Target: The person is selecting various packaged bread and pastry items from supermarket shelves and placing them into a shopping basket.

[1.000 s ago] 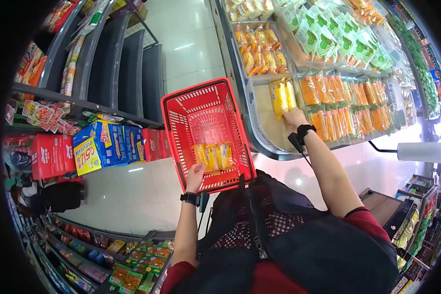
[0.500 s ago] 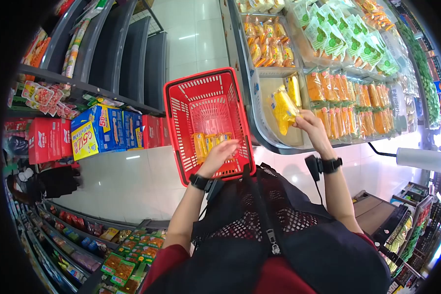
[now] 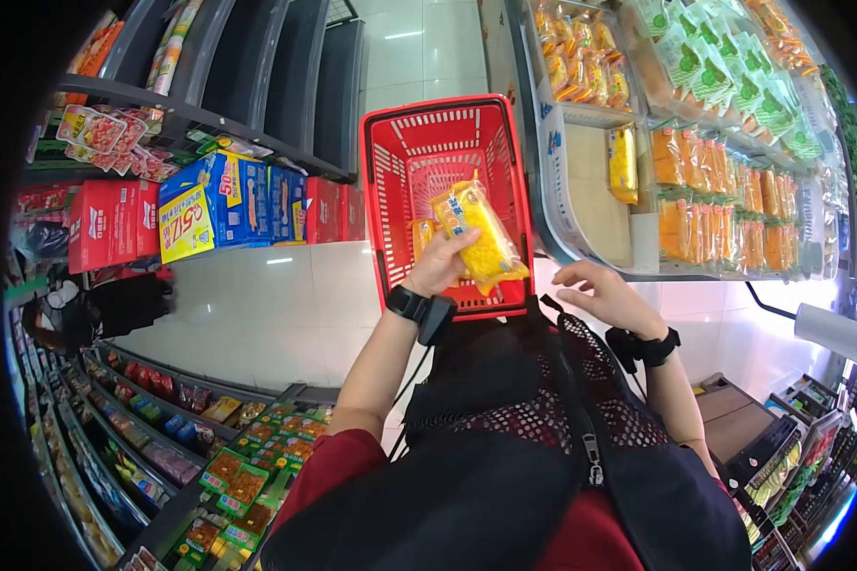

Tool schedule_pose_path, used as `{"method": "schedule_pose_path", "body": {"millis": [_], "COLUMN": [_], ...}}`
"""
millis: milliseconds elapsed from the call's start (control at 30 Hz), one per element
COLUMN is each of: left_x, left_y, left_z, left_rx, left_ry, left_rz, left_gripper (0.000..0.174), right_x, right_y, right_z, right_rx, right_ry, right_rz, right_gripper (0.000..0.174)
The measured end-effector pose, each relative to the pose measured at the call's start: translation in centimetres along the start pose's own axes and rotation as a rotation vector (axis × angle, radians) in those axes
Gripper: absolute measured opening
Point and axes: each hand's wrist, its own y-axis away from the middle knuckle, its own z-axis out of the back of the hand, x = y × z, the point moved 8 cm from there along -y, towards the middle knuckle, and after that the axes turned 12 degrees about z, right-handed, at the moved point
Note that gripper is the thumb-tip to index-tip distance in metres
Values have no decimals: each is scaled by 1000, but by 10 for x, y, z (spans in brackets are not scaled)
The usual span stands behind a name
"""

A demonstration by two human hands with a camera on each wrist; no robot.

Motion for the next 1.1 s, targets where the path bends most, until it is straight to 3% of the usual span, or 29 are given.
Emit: {"method": "schedule_pose_path", "body": {"millis": [67,133,233,333,467,667,733,800,867,900,967,1067,1100], "left_x": [-3,-1,6,30,74,115,121,132,113,112,91,67,78], "left_y": [4,4,-1,-20,-40,-69,-74,-83,-82,-81,-65,-44,-50], "left_z": [41,68,142,219,302,323,336,358,359,370,334,307,338], "left_rx": [-200,-251,-579,-707,-872,-833,-905,-900,-1030,-1084,-1053,-1115,-1093], "left_ry": [-132,-146,-395,-511,-441,-321,-640,-738,-1075,-1122,-1198,-1200,-1160], "left_rz": [7,57,60,118,264,250,331,367,380,390,410,238,190], "left_gripper": [35,33,34,36,38,41,44,47,43,40,45,48,48], "right_x": [-4,-16,-27,-32,-39,-54,-59,-61,-69,-75,-86,-109,-119], "right_y": [6,18,30,40,50,72,78,80,76,71,59,37,30], "right_z": [0,5,11,15,16,14,13,16,22,28,46,79,88], "right_rx": [-27,-54,-91,-149,-166,-207,-199,-207,-234,-250,-289,-425,-504], "right_ry": [-8,28,30,27,46,26,41,44,46,35,40,-48,-206], "right_rz": [-66,-102,-147,-195,-246,-316,-345,-363,-370,-345,-327,-365,-424], "right_gripper": [23,22,22,22,23,22,23,23,23,24,27,34,40]}}
